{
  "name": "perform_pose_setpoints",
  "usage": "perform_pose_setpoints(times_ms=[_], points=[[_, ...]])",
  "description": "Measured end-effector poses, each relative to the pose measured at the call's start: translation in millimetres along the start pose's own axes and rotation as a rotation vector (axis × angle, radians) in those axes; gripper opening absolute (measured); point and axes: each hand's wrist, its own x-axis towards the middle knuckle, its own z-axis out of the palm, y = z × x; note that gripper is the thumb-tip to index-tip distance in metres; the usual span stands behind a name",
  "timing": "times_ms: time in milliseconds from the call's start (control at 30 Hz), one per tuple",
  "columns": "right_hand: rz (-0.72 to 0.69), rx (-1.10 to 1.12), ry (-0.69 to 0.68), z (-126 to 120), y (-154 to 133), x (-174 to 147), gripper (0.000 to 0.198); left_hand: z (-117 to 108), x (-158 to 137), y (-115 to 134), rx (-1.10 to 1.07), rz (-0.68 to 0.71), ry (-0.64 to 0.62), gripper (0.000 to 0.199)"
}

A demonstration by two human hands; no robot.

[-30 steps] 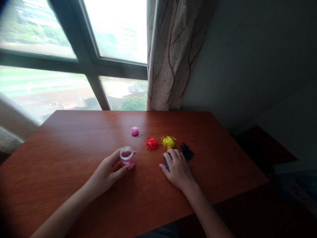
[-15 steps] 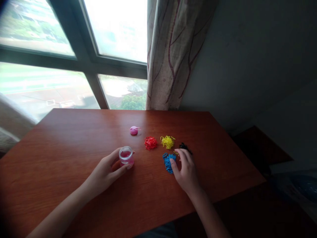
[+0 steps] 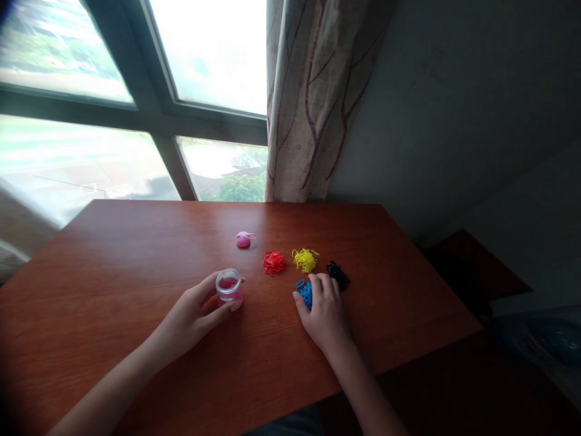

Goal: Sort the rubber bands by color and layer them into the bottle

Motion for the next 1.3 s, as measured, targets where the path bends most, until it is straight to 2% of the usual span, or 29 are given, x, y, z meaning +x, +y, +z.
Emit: perform_pose_setpoints(times_ms=[167, 400, 567, 767, 933, 1133, 1200, 1300], points=[[0.007, -0.093, -0.026, 8, -19, 7, 0.040, 0, 0, 0, 0.000, 0.003, -0.021, 0.029], [-0.032, -0.082, -0.046, 8, -19, 13, 0.014, 1, -1, -3, -0.008, 0.004, -0.018, 0.031], [-0.067, -0.103, -0.074, 7, -9, 12, 0.021, 0, -1, 0, -0.025, 0.004, -0.016, 0.025], [-0.074, -0.061, -0.062, 13, -7, 12, 0.029, 0, 0, 1, -0.028, 0.004, -0.008, 0.027], [0.127, 0.391, -0.007, 10, -1, 16, 0.031, 1, 0, -1, -0.022, 0.002, -0.017, 0.027], [0.378, 0.719, 0.144, 5, 4, 22, 0.038, 0, -1, 0, -0.016, 0.008, -0.004, 0.028], [0.495, 0.995, 0.180, 1, -1, 27, 0.040, 0, -1, 1, -0.010, 0.005, 0.003, 0.029], [0.684, 1.611, 0.152, -8, -13, 40, 0.041, 0, 0, 3, 0.006, 0.011, 0.008, 0.032]])
